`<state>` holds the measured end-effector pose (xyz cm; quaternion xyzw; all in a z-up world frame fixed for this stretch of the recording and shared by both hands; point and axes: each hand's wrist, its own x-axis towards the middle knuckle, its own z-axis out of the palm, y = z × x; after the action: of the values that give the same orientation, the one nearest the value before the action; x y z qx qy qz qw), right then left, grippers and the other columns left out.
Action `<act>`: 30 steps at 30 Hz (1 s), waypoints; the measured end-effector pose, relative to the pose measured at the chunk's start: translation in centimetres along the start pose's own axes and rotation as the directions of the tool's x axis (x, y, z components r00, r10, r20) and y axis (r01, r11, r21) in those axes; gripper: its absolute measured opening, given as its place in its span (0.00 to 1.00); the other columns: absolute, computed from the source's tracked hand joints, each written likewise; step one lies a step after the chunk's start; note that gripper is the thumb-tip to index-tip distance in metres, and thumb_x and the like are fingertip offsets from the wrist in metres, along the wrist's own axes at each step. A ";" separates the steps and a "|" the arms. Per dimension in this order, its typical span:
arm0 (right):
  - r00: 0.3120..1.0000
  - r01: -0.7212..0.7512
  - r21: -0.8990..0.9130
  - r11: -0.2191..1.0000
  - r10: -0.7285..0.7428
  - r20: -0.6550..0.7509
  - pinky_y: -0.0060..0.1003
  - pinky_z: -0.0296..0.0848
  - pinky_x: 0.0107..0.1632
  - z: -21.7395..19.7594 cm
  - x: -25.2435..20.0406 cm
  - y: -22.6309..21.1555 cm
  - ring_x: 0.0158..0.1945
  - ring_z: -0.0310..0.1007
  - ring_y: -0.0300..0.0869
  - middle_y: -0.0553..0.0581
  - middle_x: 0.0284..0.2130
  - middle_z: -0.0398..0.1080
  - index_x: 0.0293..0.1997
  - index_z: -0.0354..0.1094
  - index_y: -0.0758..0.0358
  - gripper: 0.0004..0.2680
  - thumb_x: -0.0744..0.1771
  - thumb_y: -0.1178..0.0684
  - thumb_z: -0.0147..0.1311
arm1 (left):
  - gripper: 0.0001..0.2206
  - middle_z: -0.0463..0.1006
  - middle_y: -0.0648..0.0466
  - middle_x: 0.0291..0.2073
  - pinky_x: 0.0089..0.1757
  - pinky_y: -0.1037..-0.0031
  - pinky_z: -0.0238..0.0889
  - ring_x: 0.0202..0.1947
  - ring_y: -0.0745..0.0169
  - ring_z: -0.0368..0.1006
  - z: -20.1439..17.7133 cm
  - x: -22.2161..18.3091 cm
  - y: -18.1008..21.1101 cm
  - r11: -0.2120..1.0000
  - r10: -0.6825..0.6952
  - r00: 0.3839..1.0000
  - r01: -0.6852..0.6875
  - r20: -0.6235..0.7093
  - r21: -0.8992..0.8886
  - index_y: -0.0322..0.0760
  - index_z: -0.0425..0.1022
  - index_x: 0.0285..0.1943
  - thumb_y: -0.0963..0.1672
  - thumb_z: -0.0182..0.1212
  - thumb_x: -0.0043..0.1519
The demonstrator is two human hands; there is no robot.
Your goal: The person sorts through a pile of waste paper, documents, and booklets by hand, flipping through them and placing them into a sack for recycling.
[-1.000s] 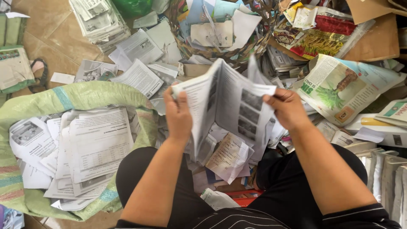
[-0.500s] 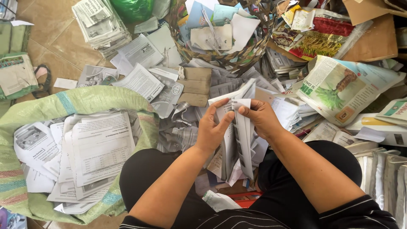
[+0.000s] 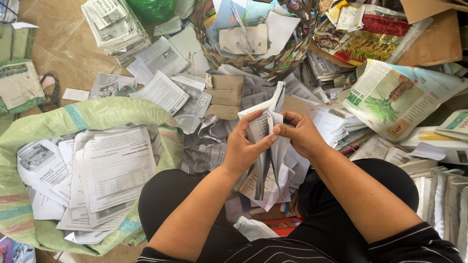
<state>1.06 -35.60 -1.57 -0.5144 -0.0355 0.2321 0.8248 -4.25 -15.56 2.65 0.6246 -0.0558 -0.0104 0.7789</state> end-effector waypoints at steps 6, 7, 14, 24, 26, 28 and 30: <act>0.998 -0.004 -0.040 0.999 0.002 -0.055 0.31 0.72 0.51 0.7 -0.1 -0.4 0.45 0.75 0.36 0.52 0.41 0.77 0.47 0.74 0.66 0.09 0.65 0.57 0.64 | 0.30 0.77 0.49 0.56 0.55 0.75 0.69 0.55 0.66 0.74 0.0 0.0 0.1 1.000 -0.014 1.000 0.014 0.009 0.002 0.28 0.66 0.69 0.41 0.72 0.58; 0.998 -0.005 -0.039 0.999 0.002 -0.055 0.31 0.72 0.51 1.1 -0.3 -0.6 0.45 0.75 0.36 0.52 0.41 0.77 0.47 0.74 0.66 0.09 0.65 0.57 0.64 | 0.30 0.77 0.49 0.56 0.55 0.75 0.69 0.55 0.66 0.74 0.1 -0.1 0.0 1.000 -0.015 1.000 0.015 0.009 0.002 0.28 0.66 0.69 0.41 0.72 0.58; 0.958 0.154 -0.401 0.903 -0.235 -0.161 0.30 0.73 0.48 2.5 -0.6 1.2 0.42 0.74 0.33 0.51 0.38 0.76 0.46 0.72 0.68 0.05 0.66 0.63 0.57 | 0.23 0.79 0.50 0.51 0.48 0.77 0.66 0.47 0.68 0.72 0.8 -0.5 -1.2 0.972 0.062 0.994 -0.041 -0.085 0.230 0.30 0.71 0.68 0.39 0.62 0.61; 0.779 0.342 -0.257 0.904 -0.426 -0.460 0.30 0.73 0.48 -3.9 1.8 -0.1 0.40 0.72 0.34 0.52 0.40 0.76 0.48 0.73 0.66 0.04 0.69 0.60 0.60 | 0.11 0.79 0.55 0.41 0.42 0.80 0.65 0.39 0.74 0.70 -2.4 1.9 -3.8 0.990 0.142 0.850 -0.118 -0.507 0.078 0.28 0.76 0.52 0.44 0.60 0.69; 0.768 0.327 -0.173 0.929 -0.368 -0.524 0.31 0.74 0.47 -6.1 2.1 -1.0 0.40 0.73 0.36 0.53 0.39 0.77 0.46 0.72 0.66 0.04 0.69 0.60 0.59 | 0.11 0.79 0.54 0.39 0.41 0.79 0.65 0.38 0.72 0.70 -5.2 3.0 -5.0 0.993 0.093 0.795 -0.119 -0.600 -0.003 0.28 0.76 0.50 0.45 0.60 0.69; 0.756 0.316 -0.086 0.945 -0.305 -0.580 0.32 0.76 0.46 -8.6 2.4 -1.2 0.39 0.74 0.37 0.54 0.39 0.77 0.45 0.71 0.65 0.03 0.68 0.61 0.59 | 0.11 0.79 0.54 0.38 0.39 0.78 0.64 0.37 0.71 0.70 -8.2 3.9 -5.4 0.988 0.040 0.732 -0.131 -0.681 -0.083 0.28 0.76 0.48 0.45 0.61 0.70; 0.776 0.284 -0.080 0.956 -0.278 -0.566 0.32 0.75 0.48 -11.5 2.6 -0.5 0.41 0.75 0.39 0.55 0.41 0.77 0.46 0.72 0.66 0.04 0.68 0.63 0.59 | 0.11 0.79 0.51 0.39 0.41 0.75 0.65 0.38 0.66 0.71 -11.0 4.6 -5.1 0.958 0.010 0.655 -0.222 -0.756 -0.180 0.27 0.76 0.49 0.45 0.61 0.71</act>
<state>7.00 -44.24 -6.94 -0.5447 0.1383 -0.0582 0.8251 1.66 -6.34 -4.36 0.4625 0.2308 0.2899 0.8055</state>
